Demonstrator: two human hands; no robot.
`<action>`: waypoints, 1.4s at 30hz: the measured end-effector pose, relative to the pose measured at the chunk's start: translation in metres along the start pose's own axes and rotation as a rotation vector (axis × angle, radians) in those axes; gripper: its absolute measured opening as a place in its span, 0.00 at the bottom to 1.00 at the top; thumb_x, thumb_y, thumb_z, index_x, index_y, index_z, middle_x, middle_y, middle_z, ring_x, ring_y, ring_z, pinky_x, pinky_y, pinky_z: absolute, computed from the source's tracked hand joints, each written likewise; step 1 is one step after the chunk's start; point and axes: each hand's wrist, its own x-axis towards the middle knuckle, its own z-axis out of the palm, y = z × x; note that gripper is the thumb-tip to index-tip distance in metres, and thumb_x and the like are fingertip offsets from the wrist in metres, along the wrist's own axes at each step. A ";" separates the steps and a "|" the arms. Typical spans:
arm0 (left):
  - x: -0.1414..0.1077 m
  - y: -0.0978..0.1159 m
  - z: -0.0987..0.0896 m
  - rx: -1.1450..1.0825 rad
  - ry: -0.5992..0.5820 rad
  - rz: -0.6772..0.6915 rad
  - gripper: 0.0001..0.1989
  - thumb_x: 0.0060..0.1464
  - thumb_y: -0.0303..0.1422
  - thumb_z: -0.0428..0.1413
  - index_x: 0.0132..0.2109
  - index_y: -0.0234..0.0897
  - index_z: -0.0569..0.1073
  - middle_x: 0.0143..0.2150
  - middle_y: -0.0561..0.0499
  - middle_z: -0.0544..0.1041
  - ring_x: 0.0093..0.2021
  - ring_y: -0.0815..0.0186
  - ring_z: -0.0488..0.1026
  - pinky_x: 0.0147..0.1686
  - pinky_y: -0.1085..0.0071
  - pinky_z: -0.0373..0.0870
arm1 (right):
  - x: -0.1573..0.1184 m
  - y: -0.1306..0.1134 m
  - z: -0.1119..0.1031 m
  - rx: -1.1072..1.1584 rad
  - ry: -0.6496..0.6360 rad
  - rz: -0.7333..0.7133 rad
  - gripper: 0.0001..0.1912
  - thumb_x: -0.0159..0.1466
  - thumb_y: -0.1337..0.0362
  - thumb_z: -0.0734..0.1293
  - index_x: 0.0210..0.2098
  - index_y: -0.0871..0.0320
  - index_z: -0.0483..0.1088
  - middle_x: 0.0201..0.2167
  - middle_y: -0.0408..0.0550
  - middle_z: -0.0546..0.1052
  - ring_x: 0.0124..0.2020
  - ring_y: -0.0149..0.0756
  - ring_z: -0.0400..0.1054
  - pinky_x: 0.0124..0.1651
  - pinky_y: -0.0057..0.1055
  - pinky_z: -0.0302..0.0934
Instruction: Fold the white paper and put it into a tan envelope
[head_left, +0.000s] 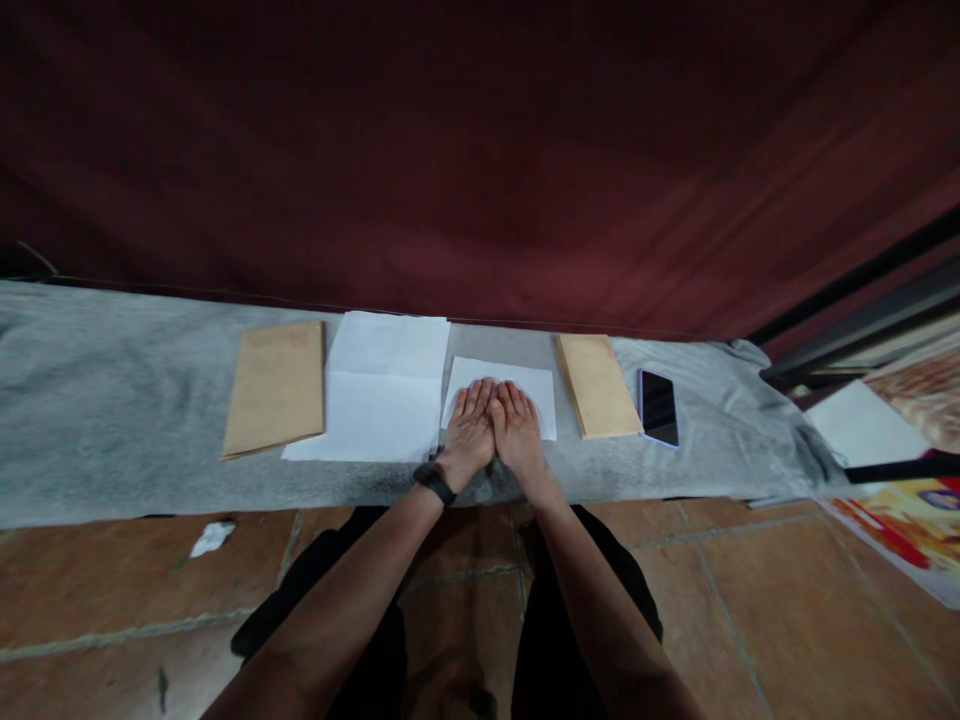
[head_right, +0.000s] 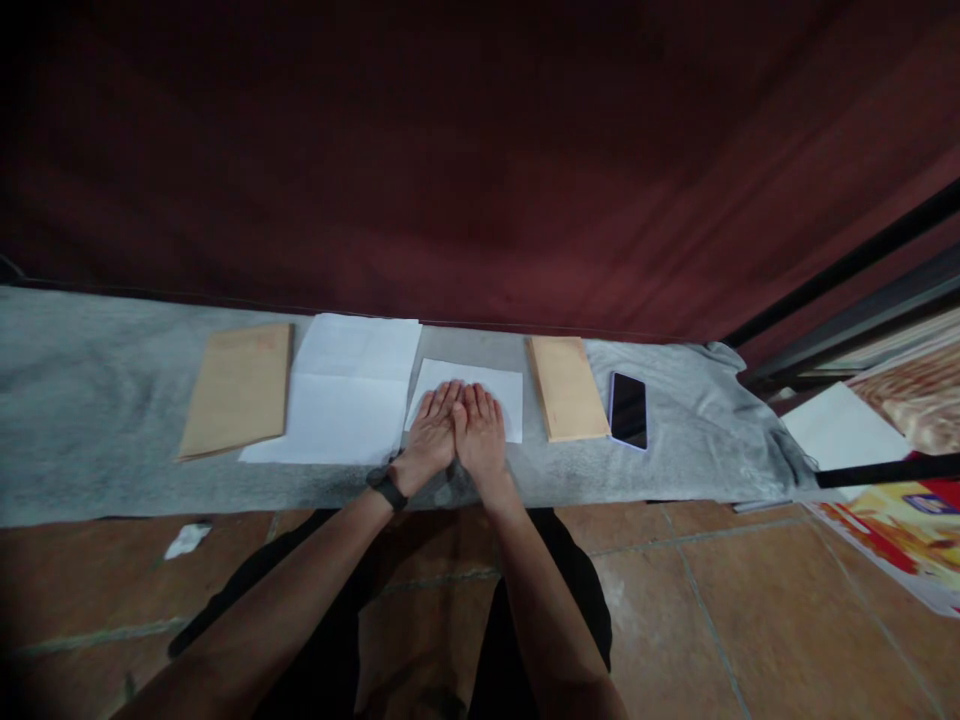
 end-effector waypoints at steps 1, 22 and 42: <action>-0.001 0.000 -0.001 -0.001 0.007 -0.005 0.28 0.68 0.30 0.38 0.73 0.31 0.54 0.76 0.42 0.50 0.76 0.56 0.44 0.73 0.53 0.43 | -0.001 0.002 0.000 -0.025 0.002 0.007 0.28 0.77 0.58 0.47 0.69 0.63 0.59 0.70 0.57 0.61 0.73 0.43 0.50 0.73 0.48 0.44; -0.022 -0.023 -0.009 -0.001 0.120 -0.154 0.31 0.69 0.39 0.42 0.71 0.24 0.56 0.75 0.35 0.52 0.76 0.53 0.43 0.73 0.48 0.38 | -0.032 0.053 -0.012 -0.301 0.060 0.021 0.32 0.76 0.54 0.50 0.71 0.71 0.54 0.70 0.66 0.59 0.71 0.50 0.54 0.69 0.49 0.53; -0.013 0.021 -0.013 -0.005 0.062 0.171 0.29 0.66 0.27 0.41 0.71 0.23 0.55 0.74 0.37 0.54 0.76 0.58 0.43 0.75 0.53 0.41 | 0.003 0.013 -0.016 -0.011 -0.097 -0.028 0.29 0.76 0.58 0.46 0.70 0.65 0.57 0.71 0.57 0.60 0.74 0.40 0.47 0.73 0.44 0.45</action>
